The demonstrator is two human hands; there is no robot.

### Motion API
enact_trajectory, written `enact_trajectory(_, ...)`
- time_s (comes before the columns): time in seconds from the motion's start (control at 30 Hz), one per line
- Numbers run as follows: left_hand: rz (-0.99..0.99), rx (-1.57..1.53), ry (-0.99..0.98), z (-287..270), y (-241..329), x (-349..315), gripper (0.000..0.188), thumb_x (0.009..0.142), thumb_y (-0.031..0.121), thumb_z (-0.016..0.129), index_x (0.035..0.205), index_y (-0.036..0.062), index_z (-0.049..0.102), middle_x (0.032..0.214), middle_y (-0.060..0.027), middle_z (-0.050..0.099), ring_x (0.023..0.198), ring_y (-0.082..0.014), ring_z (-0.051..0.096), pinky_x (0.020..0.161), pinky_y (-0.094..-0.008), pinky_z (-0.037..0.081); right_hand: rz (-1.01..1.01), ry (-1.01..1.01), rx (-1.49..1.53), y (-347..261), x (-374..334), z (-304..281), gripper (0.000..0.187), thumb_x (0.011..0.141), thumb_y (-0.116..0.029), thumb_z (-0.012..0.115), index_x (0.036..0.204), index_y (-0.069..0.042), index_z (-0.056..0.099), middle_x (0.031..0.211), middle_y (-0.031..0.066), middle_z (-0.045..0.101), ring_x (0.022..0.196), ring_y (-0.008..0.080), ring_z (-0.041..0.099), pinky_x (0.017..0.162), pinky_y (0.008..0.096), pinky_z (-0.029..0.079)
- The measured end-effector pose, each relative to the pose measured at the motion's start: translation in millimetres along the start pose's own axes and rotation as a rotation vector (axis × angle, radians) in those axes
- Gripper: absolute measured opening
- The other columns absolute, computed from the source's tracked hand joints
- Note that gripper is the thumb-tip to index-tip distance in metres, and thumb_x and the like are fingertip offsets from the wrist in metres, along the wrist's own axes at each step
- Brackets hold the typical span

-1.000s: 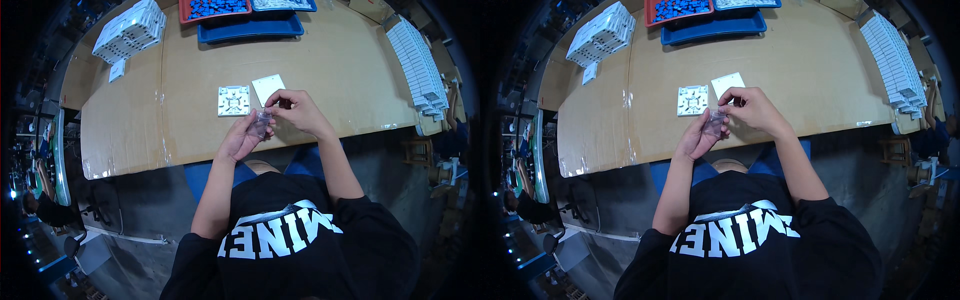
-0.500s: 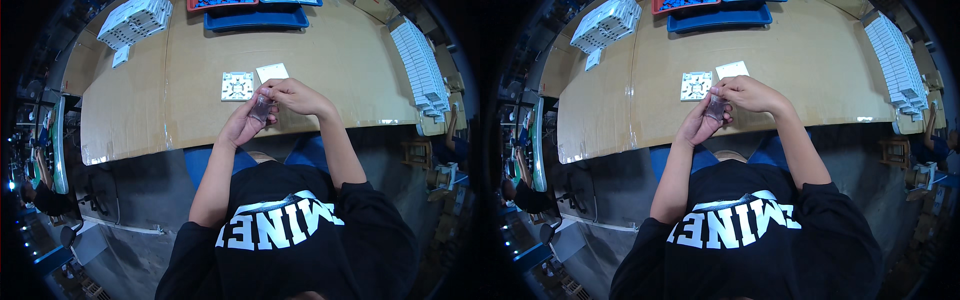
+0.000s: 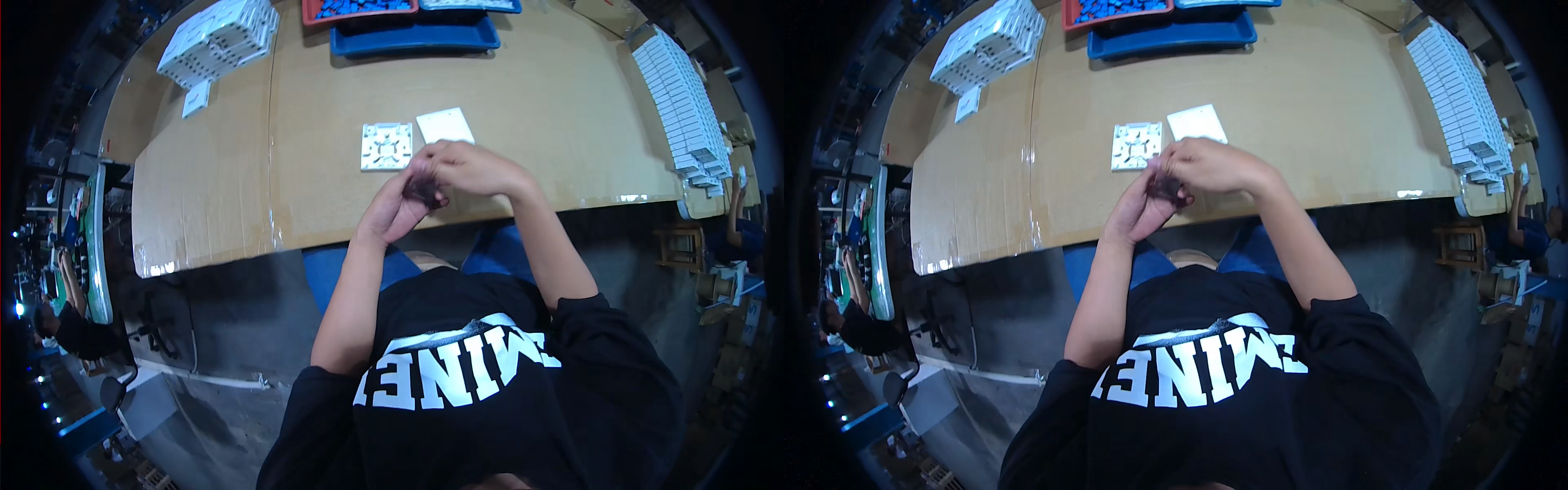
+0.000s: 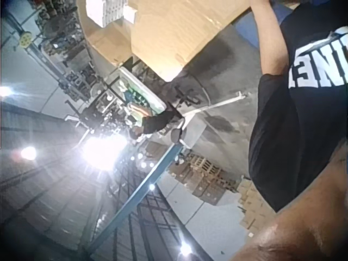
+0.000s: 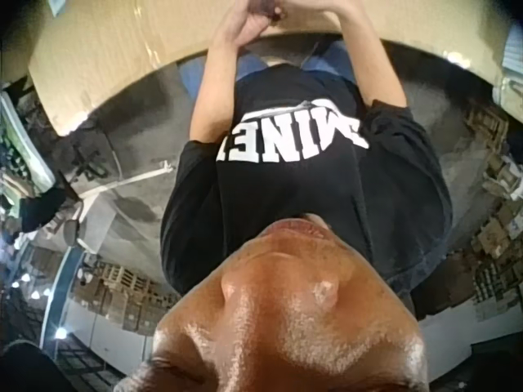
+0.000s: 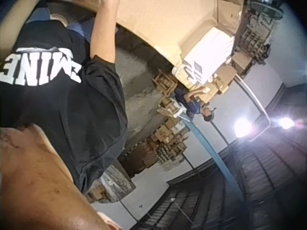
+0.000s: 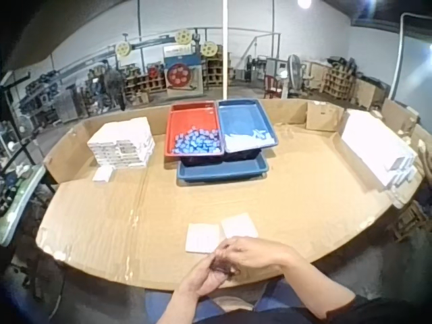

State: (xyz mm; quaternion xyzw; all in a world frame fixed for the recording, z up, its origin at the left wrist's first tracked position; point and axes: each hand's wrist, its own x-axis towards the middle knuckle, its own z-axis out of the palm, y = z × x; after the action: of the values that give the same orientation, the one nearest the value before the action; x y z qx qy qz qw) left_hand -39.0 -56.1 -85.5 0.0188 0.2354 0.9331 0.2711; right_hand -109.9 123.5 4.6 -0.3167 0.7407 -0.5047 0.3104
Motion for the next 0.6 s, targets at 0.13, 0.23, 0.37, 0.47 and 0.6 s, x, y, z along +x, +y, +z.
enact_trajectory(0.13, 0.008, 0.101, 0.110, 7, 1, -9, 0.044, 0.108, 0.040, 0.051, 0.142, 0.0122, 0.052, 0.112, -0.0059, 0.067, 0.095, -0.0195, 0.064, 0.096, -0.0424, 0.052, 0.056, -0.095, -0.054, -22, -1, 7, 0.032, 0.107, -0.023, 0.056, 0.112, 0.007, 0.067, 0.090, 0.0110, 0.065, 0.070, 0.0144, 0.066, 0.066, 0.0306, 0.055)
enact_trajectory(0.23, 0.006, 0.001, 0.091, 2, 3, -4, 0.054, 0.110, 0.044, 0.044, 0.148, 0.0064, 0.048, 0.113, -0.0082, 0.068, 0.088, -0.0194, 0.065, 0.092, -0.0428, 0.054, 0.019, -0.053, -0.021, -17, 1, -14, 0.033, 0.107, -0.024, 0.057, 0.116, 0.006, 0.068, 0.102, 0.0117, 0.070, 0.083, 0.0152, 0.069, 0.077, 0.0307, 0.056)
enact_trajectory(0.37, -0.054, -0.116, -0.023, 13, 8, -1, 0.066, 0.111, 0.051, 0.035, 0.147, -0.0026, 0.049, 0.112, -0.0077, 0.069, 0.093, -0.0187, 0.065, 0.088, -0.0366, 0.054, -0.091, 0.175, -0.049, 4, 15, -84, 0.030, 0.106, -0.022, 0.059, 0.117, 0.004, 0.070, 0.107, 0.0078, 0.073, 0.095, 0.0149, 0.068, 0.087, 0.0303, 0.054)
enact_trajectory(0.47, -0.060, -0.106, 0.013, 16, 11, -3, 0.067, 0.111, 0.051, 0.036, 0.148, -0.0030, 0.048, 0.113, -0.0081, 0.067, 0.093, -0.0188, 0.064, 0.089, -0.0362, 0.053, -0.085, 0.473, -0.122, 17, 40, -147, 0.024, 0.103, -0.017, 0.065, 0.115, 0.003, 0.071, 0.096, 0.0059, 0.074, 0.089, 0.0137, 0.067, 0.083, 0.0313, 0.055)
enact_trajectory(0.6, -0.062, -0.106, 0.029, 11, 8, -2, 0.062, 0.111, 0.046, 0.043, 0.147, -0.0032, 0.049, 0.115, -0.0080, 0.066, 0.093, -0.0186, 0.064, 0.090, -0.0360, 0.053, -0.025, 0.750, -0.224, 42, 78, -221, 0.023, 0.095, -0.015, 0.073, 0.109, 0.002, 0.072, 0.094, 0.0086, 0.074, 0.086, 0.0169, 0.070, 0.081, 0.0336, 0.056)
